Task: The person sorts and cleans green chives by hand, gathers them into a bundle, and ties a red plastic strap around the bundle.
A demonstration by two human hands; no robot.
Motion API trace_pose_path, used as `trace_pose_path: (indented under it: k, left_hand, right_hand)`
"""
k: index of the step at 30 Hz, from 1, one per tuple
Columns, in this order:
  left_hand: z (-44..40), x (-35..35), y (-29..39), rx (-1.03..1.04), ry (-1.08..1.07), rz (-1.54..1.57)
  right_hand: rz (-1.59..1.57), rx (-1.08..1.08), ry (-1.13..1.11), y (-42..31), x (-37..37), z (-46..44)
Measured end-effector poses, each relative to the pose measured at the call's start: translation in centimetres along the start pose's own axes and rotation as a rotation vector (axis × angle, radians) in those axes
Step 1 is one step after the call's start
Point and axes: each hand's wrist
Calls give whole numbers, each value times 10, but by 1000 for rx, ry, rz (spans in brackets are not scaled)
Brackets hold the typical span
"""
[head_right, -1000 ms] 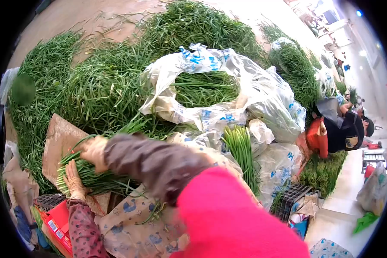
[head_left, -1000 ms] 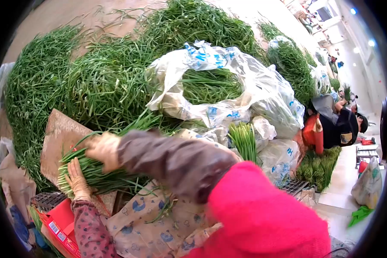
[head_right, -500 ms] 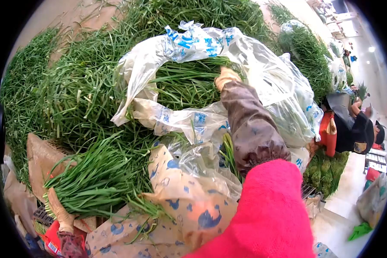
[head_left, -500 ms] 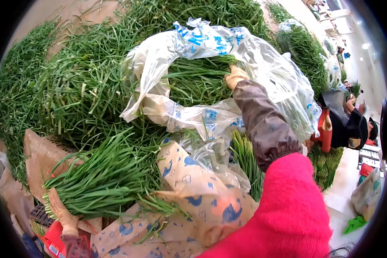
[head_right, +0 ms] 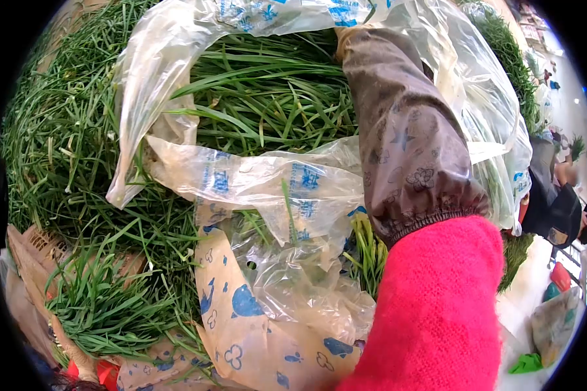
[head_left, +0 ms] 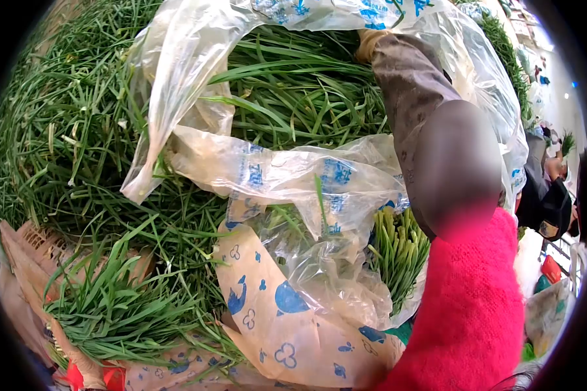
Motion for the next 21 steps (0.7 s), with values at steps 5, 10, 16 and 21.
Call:
trace_pose_path:
  k: [5,10,16,21]
  left_hand:
    - [10,29,-4,-63,84,5]
    - [0,7,-3,9,-27,-62]
    - [-1,-6,0,65,-62,-83]
    - [-1,5,-1,-52,-104,49]
  right_hand:
    - [65,-45,2,-5,-3,-7]
    - [125,-73,23,-7,-11,-8]
    - [193,-95,82,5,-55,17]
    - [232,-61,165,31,-137,71]
Point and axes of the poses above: each hand's wrist, its own z-axis away from the middle knuckle, its own x-axis out of the palm, y = z × x, and after that the axes turned 14 degrees about z, right-handed
